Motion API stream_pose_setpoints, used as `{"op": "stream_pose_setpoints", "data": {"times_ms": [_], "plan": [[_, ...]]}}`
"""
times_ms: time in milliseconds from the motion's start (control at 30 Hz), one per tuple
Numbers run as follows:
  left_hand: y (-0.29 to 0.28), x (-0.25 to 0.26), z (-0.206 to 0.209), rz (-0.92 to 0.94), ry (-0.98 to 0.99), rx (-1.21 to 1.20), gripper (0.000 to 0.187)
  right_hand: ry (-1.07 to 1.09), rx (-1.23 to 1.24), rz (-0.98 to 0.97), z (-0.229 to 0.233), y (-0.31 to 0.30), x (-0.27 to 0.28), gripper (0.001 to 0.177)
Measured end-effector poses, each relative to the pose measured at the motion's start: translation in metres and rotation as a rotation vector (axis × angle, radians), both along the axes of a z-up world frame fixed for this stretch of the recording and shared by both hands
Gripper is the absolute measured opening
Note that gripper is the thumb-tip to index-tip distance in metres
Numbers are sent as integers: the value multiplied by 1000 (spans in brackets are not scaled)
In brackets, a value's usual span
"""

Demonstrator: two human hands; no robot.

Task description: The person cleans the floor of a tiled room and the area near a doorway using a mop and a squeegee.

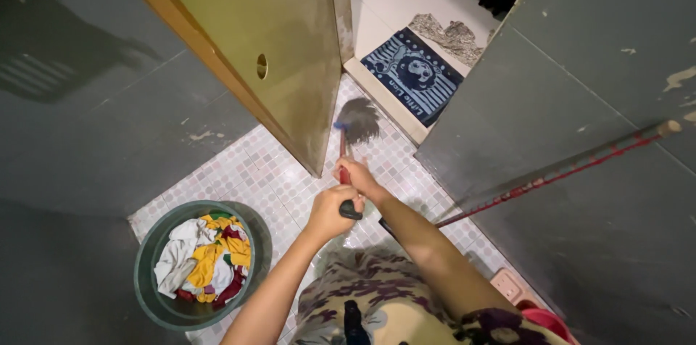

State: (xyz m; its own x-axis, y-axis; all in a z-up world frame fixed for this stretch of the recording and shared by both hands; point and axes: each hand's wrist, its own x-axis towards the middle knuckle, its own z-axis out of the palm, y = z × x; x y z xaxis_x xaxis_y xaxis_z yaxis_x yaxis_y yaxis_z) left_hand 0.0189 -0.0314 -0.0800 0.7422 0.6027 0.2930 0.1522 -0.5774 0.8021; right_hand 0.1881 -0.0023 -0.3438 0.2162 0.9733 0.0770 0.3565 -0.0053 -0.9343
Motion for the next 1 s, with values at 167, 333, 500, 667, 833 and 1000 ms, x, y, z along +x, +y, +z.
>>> {"op": "stream_pose_setpoints", "data": {"times_ms": [167,333,500,667,833,1000], "plan": [[-1,3,92,64,85,-71,23,451,439,419,6,-24,-8,38],[3,3,118,37,36,-68,21,1106,17,307,10,-30,-32,48],[-18,-13,71,-49,-107,-158,11,171,-47,279,19,-29,8,31],[-27,-9,-6,-113,6,-77,14,-353,40,151,24,-35,39,30],[-13,-9,-12,-152,11,-59,19,-292,52,-29,29,-35,29,23],[27,-15,65,-242,62,-103,22,-213,183,28,57,-32,1,19]]}}
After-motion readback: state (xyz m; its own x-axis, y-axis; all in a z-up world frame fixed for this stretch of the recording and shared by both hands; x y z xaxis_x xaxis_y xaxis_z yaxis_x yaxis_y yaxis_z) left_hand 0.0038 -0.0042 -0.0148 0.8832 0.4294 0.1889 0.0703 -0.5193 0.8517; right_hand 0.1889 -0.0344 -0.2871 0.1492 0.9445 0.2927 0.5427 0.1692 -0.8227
